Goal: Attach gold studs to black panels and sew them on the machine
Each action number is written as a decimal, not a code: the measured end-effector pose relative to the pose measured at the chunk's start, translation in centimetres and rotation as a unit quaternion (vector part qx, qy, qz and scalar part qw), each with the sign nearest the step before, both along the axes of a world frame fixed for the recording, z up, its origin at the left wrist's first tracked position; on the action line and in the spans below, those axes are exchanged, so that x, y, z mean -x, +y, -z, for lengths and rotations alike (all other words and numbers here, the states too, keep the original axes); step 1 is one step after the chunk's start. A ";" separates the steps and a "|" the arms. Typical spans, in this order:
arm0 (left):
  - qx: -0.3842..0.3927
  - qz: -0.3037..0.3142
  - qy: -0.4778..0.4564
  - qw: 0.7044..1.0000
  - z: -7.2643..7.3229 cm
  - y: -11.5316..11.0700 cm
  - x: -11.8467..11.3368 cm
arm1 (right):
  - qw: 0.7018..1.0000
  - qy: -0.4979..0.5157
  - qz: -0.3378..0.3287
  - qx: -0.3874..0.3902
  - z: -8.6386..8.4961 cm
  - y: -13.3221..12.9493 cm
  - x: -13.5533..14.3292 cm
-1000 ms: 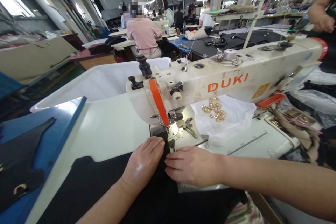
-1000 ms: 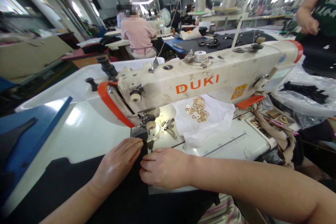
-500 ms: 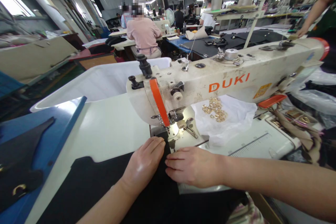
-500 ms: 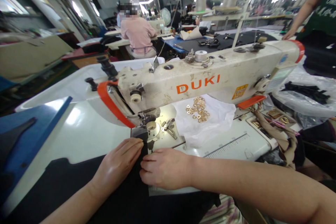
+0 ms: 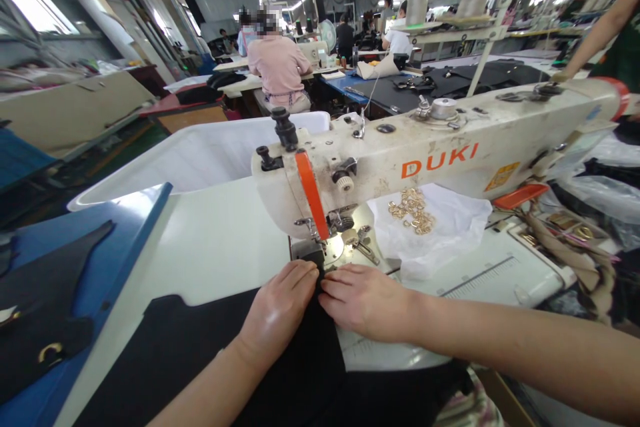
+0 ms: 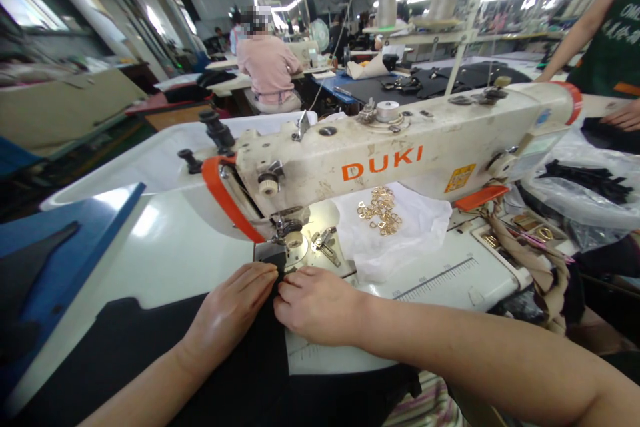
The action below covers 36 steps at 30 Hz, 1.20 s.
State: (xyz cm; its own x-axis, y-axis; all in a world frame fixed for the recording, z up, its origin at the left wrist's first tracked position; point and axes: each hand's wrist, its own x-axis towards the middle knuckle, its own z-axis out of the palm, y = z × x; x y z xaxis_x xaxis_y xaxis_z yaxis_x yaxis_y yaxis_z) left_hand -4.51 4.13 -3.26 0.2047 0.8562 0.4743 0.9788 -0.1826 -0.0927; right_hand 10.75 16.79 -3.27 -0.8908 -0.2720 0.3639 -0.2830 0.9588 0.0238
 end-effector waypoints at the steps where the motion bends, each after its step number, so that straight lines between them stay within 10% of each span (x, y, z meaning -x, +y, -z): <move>1: -0.003 0.000 -0.003 1.000 0.0 0.0 0.0 | 1.000 0.003 0.006 0.000 0.1 0.1 0.2; 36: -0.026 -0.047 -0.127 0.991 -0.5 -0.7 -1.1 | 0.999 0.007 0.047 0.001 0.2 0.0 0.5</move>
